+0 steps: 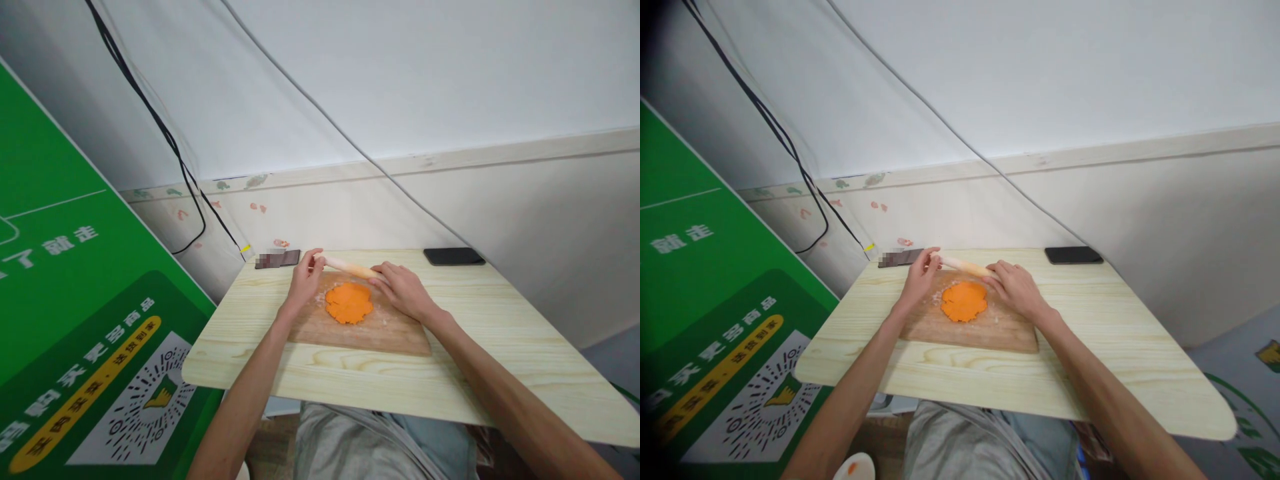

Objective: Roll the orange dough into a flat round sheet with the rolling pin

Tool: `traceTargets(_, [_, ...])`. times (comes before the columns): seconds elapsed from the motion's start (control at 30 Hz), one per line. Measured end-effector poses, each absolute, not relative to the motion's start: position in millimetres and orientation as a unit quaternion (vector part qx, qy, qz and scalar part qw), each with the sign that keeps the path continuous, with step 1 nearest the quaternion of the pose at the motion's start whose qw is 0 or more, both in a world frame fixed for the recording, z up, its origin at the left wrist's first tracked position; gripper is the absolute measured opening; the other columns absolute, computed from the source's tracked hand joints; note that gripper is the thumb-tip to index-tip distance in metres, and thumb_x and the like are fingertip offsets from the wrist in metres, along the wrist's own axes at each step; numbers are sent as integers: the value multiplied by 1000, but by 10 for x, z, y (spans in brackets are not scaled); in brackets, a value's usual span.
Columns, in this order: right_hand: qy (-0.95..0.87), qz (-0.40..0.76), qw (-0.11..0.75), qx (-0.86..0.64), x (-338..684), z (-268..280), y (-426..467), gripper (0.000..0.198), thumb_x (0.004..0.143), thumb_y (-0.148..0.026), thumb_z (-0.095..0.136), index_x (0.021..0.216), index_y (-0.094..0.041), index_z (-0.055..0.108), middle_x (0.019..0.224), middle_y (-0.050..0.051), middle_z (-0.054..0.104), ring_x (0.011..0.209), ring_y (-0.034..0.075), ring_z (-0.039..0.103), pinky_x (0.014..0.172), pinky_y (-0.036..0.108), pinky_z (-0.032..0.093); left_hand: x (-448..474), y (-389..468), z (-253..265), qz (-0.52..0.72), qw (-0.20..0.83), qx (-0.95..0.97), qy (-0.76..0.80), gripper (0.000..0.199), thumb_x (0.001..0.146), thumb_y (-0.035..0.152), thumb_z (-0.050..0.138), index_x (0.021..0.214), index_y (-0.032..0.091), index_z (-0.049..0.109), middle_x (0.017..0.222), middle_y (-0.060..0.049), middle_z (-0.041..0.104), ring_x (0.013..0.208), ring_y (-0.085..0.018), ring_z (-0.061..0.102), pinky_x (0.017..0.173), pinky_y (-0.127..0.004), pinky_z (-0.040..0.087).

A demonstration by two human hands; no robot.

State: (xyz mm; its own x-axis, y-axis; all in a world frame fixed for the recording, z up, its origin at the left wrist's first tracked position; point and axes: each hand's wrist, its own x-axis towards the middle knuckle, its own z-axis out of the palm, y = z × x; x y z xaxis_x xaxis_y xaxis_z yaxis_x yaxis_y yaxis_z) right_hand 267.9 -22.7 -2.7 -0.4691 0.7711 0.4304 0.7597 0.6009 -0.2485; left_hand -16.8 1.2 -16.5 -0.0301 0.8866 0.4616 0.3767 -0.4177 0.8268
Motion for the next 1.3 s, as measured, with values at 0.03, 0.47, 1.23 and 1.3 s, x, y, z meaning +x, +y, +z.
traceTargets(0.03, [-843,19,260,-470,2671,-44,-235,40,112,-46,41,127,-22,68,117,11,77,97,27,72,84,37,49,-187,15,-168,528,258,652,479,50,105,51,62,141,17,61,106,-9,76,101,-22,73,89,-33,58])
traceTargets(0.47, [-787,46,261,-557,2630,-127,-209,40,113,-46,38,130,-22,65,126,11,77,102,28,75,76,35,50,-493,-212,95,236,356,827,365,72,70,41,99,136,26,74,149,-11,67,142,-33,60,128,-53,38])
traceTargets(1.23, [-798,31,262,-541,2639,-139,-199,42,112,-48,41,130,-22,68,121,11,78,99,28,75,75,35,51,-435,-169,-19,243,286,841,388,69,69,42,100,133,28,77,142,-10,72,134,-34,65,123,-52,44])
traceTargets(1.3, [-799,31,262,-541,2640,-146,-194,43,112,-48,41,130,-21,68,122,11,78,100,28,75,75,36,51,-438,-165,-28,243,286,843,386,69,70,43,99,133,28,77,142,-10,72,133,-34,65,123,-52,44])
